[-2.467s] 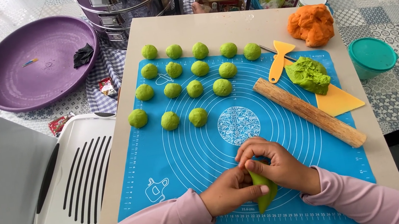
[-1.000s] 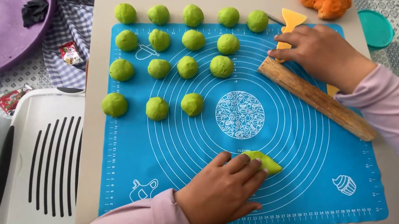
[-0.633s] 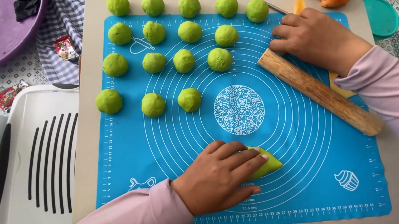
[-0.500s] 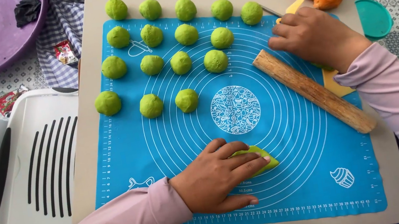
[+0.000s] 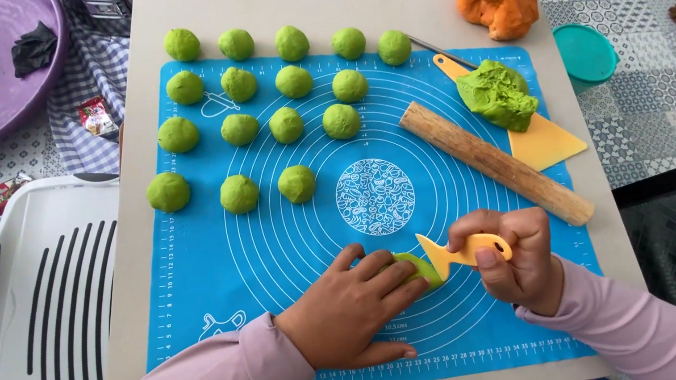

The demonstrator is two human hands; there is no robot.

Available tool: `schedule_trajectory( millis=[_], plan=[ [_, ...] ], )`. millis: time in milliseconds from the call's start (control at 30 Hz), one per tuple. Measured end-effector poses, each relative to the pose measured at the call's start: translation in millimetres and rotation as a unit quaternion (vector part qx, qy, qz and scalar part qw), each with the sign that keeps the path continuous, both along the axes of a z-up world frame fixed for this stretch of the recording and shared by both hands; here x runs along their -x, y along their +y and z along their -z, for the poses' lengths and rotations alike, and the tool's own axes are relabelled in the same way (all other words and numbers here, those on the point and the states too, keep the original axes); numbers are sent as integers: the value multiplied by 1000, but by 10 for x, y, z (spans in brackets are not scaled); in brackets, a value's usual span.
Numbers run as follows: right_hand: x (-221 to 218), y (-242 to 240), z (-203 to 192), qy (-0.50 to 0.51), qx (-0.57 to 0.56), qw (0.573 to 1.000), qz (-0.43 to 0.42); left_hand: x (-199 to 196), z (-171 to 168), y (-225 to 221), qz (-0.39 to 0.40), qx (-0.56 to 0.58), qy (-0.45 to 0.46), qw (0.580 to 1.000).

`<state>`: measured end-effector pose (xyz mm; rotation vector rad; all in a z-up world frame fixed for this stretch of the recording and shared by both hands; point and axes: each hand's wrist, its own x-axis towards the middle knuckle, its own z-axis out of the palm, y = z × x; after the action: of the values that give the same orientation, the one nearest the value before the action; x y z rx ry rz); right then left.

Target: Preparing a pastry by flattening green dough, adding filling, and crimping the edges using hands and a small shaping tool.

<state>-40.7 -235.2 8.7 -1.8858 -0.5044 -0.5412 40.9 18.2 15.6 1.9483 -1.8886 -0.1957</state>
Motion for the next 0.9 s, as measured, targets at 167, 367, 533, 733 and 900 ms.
schedule_trajectory(
  millis=[167, 367, 533, 733, 900],
  plan=[
    [-27, 46, 0, -4, -2, 1000, -28, 9, 23, -14, -2, 2, -12, 1000],
    [-54, 60, 44, -16, -3, 997, -78, 11, 32, -5, -3, 7, -28, 1000],
    [-8, -27, 263, -76, 64, 994, -54, 14, 21, -2, -2, 0, -24, 1000],
    [-94, 18, 183, -63, 128, 986, -90, 8, 28, 12, -4, 8, -31, 999],
    [-105, 76, 251, -95, 112, 985, -88, -2, 14, 17, -34, 43, 14, 998]
  ],
)
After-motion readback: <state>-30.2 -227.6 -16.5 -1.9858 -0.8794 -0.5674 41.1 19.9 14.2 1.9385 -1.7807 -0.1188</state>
